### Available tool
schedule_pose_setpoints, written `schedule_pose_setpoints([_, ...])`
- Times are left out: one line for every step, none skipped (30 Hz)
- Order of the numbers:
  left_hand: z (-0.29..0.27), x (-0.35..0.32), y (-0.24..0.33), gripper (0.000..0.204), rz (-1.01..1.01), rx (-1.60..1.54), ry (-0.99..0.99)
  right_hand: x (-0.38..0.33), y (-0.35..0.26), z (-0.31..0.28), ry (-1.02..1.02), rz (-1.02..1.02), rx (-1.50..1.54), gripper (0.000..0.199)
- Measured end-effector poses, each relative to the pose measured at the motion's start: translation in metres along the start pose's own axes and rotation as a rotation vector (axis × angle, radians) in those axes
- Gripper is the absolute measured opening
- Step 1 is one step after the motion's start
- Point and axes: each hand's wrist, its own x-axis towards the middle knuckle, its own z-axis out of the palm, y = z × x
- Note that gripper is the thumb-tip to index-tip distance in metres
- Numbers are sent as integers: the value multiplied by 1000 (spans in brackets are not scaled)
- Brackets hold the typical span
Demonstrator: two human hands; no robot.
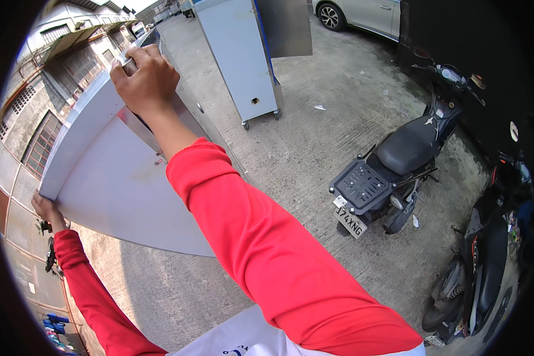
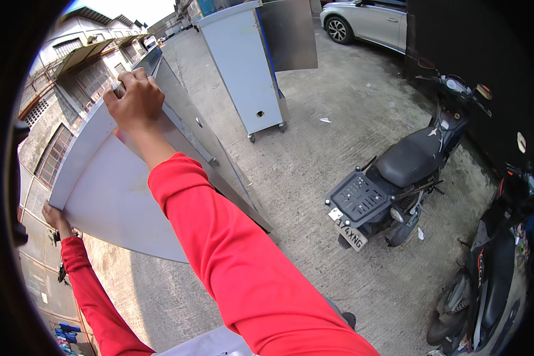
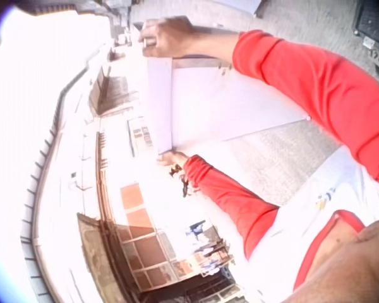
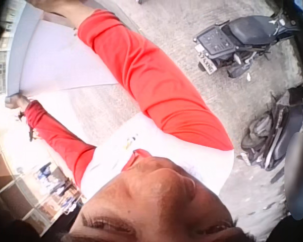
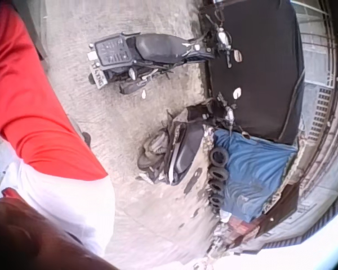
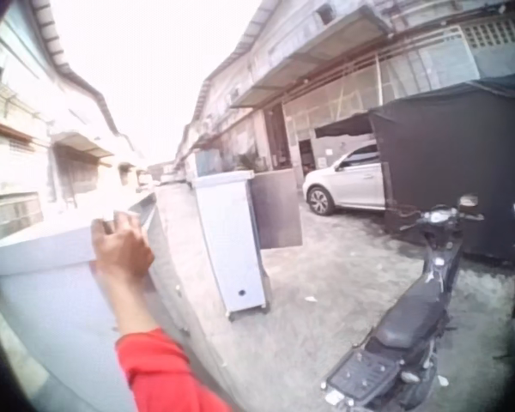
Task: The person lifts a white cabinet with blue trim and wheels it along a paved alleyway. They navigate past parked motorcycles and a white car, then set the cabinet down near a truck before walking away.
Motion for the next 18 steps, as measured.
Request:
schedule_pose_setpoints([48, -3, -6, 51, -14, -12, -19, 11, 29, 27, -3, 10, -17, 34])
schedule_pose_setpoints([83, 5, -20, 51, -64, -25, -24, 24, 54, 55, -7, 16, -17, 33])
schedule_pose_setpoints([112, 16, -34, 51, -65, 6, -29, 30, 76, 85, -8, 8, -37, 32])
schedule_pose_setpoints([149, 18, -47, 51, -79, 30, -36, 43, 100, 110, 5, 7, -46, 32])
schedule_pose_setpoints([195, 25, -56, 50, -58, -7, -61, 57, 125, 135, 16, 5, -57, 32])
schedule_pose_setpoints([244, 32, -65, 49, -39, -44, -86, 72, 151, 160, 27, 1, -70, 32])
schedule_pose_setpoints([282, 42, -85, 48, -19, -61, -105, 82, 177, 186, 80, 3, -83, 32])
schedule_pose_setpoints([300, 78, -116, 46, 19, -47, -144, 87, 191, 215, 41, 12, -61, 32])
schedule_pose_setpoints([300, 135, -142, 45, 75, -6, -173, 92, 201, 241, 0, 42, -14, 32])
schedule_pose_setpoints([329, 162, -163, 44, 115, 1, -232, 103, 222, 264, -24, 53, -7, 32])
schedule_pose_setpoints([372, 170, -171, 43, 105, -5, -255, 115, 246, 290, -22, 34, -12, 33])
schedule_pose_setpoints([414, 174, -181, 44, 116, -54, -205, 126, 269, 315, 2, 9, -28, 32])
schedule_pose_setpoints([473, 158, -187, 45, 113, -120, -169, 140, 299, 344, 29, -24, -68, 32])
schedule_pose_setpoints([524, 141, -195, 46, 103, -171, -133, 153, 330, 370, 44, -49, -105, 32])
schedule_pose_setpoints([556, 141, -204, 47, -3, -141, -163, 160, 356, 393, 36, -55, -129, 30])
schedule_pose_setpoints([576, 161, -210, 46, 16, -119, -173, 167, 374, 420, 35, -18, -101, 30])
schedule_pose_setpoints([602, 168, -225, 46, 8, -106, -183, 175, 396, 446, 20, 2, -91, 29])
schedule_pose_setpoints([627, 178, -238, 46, 0, -92, -193, 183, 418, 472, 4, 23, -81, 29])
